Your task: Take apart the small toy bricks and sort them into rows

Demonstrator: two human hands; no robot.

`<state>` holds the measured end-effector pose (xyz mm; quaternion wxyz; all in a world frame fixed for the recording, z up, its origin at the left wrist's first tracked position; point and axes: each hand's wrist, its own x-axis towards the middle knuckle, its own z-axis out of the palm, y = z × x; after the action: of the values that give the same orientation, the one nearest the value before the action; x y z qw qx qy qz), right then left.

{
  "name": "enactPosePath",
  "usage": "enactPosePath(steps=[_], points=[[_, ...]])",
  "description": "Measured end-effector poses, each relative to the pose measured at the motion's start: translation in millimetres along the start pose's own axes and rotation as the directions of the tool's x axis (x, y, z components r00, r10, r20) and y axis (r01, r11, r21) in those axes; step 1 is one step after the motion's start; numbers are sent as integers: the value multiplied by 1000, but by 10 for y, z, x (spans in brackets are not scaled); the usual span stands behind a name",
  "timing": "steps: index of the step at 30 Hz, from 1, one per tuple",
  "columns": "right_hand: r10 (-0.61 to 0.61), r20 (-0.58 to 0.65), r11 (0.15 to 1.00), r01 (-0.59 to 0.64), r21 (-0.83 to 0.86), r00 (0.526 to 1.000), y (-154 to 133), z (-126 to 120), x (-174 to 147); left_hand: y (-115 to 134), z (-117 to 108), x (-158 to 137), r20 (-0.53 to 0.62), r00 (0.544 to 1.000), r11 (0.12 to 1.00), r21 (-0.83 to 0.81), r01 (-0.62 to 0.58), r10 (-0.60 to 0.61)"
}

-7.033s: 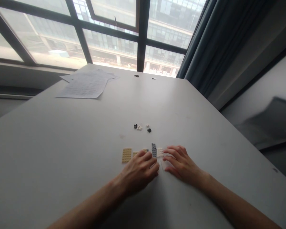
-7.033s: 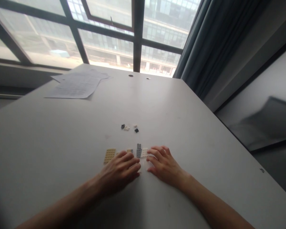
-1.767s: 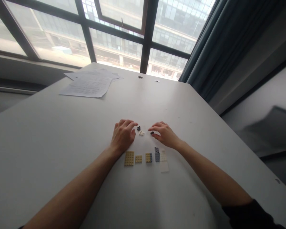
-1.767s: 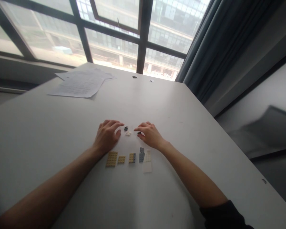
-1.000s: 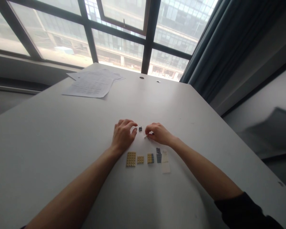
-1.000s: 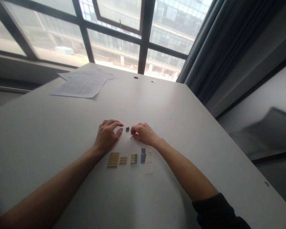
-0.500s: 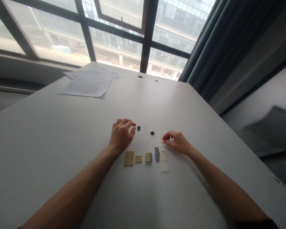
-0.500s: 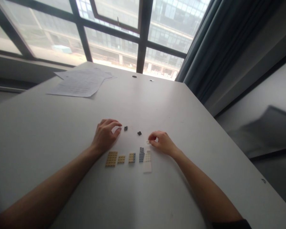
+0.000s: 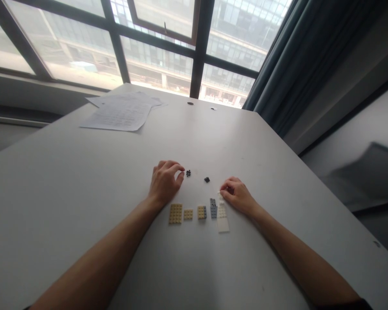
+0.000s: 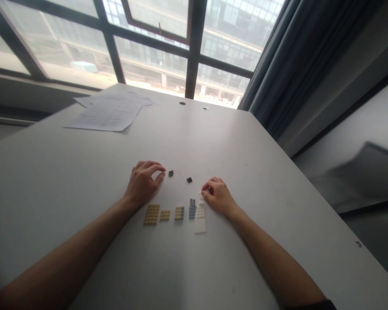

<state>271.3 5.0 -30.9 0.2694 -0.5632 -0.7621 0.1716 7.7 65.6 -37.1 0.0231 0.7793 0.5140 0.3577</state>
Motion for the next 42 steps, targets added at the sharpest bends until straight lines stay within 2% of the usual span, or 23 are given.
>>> enactPosePath(steps=[8,18,28,42], points=[[-49,-74,999,49,-11,996,11,-28,187,2,4,-1,1,1000,1000,2,-2,2],[-159,79,981,166,-97,984,-105,145,562,7,-2,1,16,1000,1000,8,-6,6],[-106,151,988,122,-97,983,-138,46,439,11,7,-4,23,1000,1000,6,-15,15],[-141,229,982,165,-88,963,-229,-41,283,18,7,-8,52,998,999,14,-37,37]])
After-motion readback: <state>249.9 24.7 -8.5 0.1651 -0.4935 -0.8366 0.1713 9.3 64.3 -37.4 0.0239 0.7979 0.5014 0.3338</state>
